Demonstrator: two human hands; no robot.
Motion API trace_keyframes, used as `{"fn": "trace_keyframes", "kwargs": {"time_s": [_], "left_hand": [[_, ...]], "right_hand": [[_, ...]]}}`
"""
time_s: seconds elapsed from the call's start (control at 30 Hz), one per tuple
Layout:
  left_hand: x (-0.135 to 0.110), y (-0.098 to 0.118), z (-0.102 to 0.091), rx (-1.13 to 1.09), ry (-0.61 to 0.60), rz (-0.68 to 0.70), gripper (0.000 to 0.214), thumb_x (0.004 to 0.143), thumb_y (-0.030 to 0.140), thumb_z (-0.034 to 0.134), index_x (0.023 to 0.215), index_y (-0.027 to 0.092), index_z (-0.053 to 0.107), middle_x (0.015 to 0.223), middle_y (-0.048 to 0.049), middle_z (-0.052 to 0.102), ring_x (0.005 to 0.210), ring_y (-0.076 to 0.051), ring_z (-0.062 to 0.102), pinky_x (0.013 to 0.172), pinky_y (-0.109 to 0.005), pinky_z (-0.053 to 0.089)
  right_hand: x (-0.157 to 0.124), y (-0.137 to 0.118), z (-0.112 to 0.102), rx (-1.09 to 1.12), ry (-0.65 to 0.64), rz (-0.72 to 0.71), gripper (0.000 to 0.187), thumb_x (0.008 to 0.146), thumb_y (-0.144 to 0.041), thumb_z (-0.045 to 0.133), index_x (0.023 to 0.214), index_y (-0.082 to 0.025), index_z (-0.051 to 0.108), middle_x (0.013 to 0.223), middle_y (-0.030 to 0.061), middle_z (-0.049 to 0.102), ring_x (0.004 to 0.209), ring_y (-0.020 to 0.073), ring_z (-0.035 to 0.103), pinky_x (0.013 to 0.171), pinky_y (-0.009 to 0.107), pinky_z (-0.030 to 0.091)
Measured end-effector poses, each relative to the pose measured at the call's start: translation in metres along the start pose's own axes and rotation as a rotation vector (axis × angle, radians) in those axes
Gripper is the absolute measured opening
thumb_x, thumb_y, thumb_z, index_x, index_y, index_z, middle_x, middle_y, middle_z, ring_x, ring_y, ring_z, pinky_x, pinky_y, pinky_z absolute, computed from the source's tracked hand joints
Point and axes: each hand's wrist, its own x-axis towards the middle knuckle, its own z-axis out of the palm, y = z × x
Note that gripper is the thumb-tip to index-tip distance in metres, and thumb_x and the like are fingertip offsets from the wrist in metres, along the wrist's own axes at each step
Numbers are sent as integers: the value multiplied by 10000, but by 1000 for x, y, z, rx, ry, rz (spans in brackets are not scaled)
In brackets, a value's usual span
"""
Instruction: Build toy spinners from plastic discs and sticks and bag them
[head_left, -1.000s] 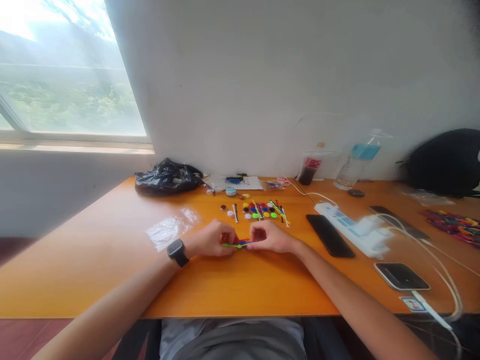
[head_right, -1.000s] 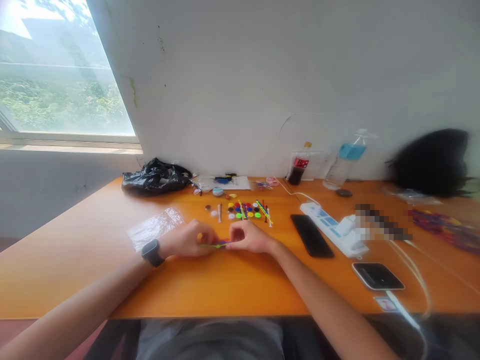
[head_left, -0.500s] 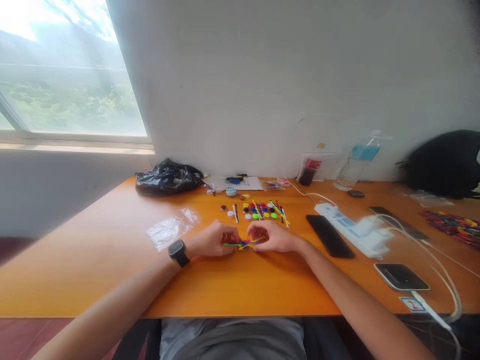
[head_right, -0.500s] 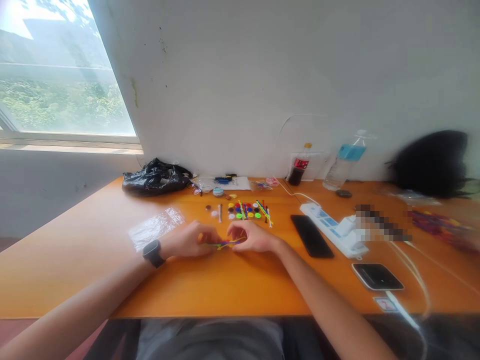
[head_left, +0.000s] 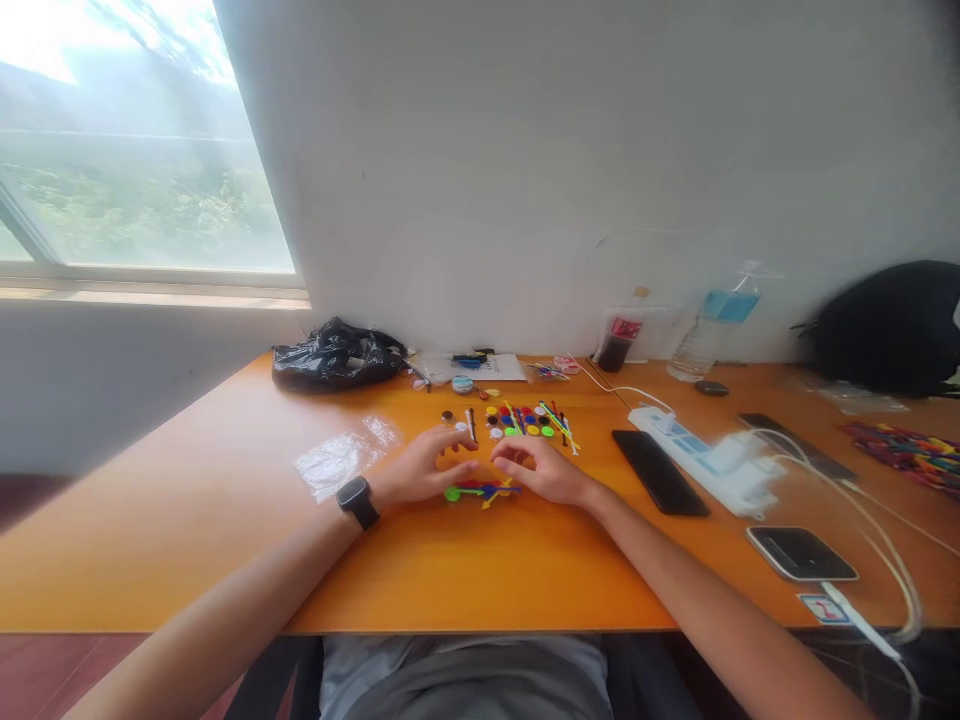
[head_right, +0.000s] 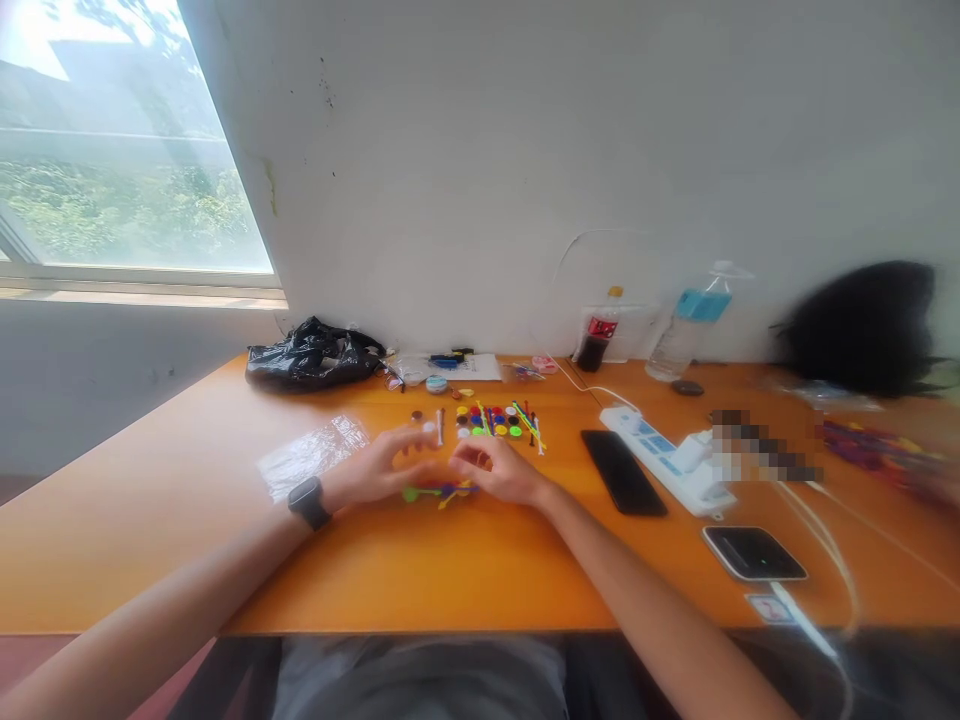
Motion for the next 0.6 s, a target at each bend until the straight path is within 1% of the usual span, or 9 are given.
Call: {"fn": "trace_keyframes", "kwargs": {"time_s": [0.07, 0.1, 0.17, 0.23, 0.37, 0.43, 0.5, 0.6], "left_hand": [[1, -13, 4, 33, 99, 3, 290, 1004, 379, 579, 1219, 222, 693, 1153, -97, 699, 1053, -239, 637, 953, -364, 507], [1, -19, 7, 47, 131, 0, 278, 1007, 351, 564, 1224, 229, 688, 1179, -100, 691, 1089, -248, 627, 985, -381, 503], [2, -29, 10, 56, 158, -10, 279, 1012, 341, 555, 1245, 244, 673, 1226, -102, 679, 1149, -263, 609, 1032, -406, 495], [2, -35, 12, 43, 169, -31, 300, 1027, 369, 544, 1281, 252, 653, 1264, -105, 672, 1182, -270, 601, 1054, -420, 495], [2, -38, 12, 32, 204, -58, 344, 1061, 410, 489, 1320, 241, 639, 1326, -108, 664, 1246, -276, 574, 1106, -456, 468], [3, -36, 10, 45, 180, -61, 371, 1075, 423, 458, 1338, 240, 646, 1382, -96, 649, 1301, -277, 537, 1153, -471, 428], [3, -33, 8, 58, 129, -80, 413, 1091, 440, 411, 1374, 251, 645, 1462, -75, 613, 1345, -278, 497, 1189, -483, 387], [3, -27, 4, 65, 59, -115, 459, 1103, 462, 356, 1402, 270, 647, 1514, -56, 586, 1321, -284, 498, 1186, -496, 379]], "right_hand": [[1, 2, 1, -44, 58, -33, 417, 1019, -576, 549, 1011, -193, 713, 1001, 78, 711, 911, 221, 635, 826, 335, 505], [1, 2, 2, -65, 74, -42, 419, 1025, -576, 537, 1011, -194, 709, 1013, 82, 707, 935, 229, 632, 847, 345, 504], [1, 2, 2, -100, 83, -50, 437, 1041, -581, 499, 1001, -197, 704, 1010, 87, 700, 959, 242, 625, 873, 361, 500], [0, 0, 2, -130, 79, -55, 471, 1060, -587, 444, 990, -201, 704, 993, 92, 697, 965, 253, 619, 900, 380, 493], [-1, -5, 2, -168, 78, -80, 513, 1079, -587, 370, 997, -214, 713, 983, 98, 700, 981, 269, 617, 956, 414, 478], [-1, -6, 2, -179, 72, -89, 518, 1083, -582, 358, 1014, -217, 718, 991, 100, 705, 997, 274, 619, 970, 421, 477], [-1, -6, 3, -186, 67, -99, 523, 1087, -574, 345, 1044, -217, 724, 1016, 106, 714, 1024, 279, 621, 991, 432, 475], [-1, -6, 5, -198, 55, -126, 504, 1083, -570, 371, 1152, -217, 723, 1114, 119, 723, 1109, 296, 617, 1050, 458, 456]]}}
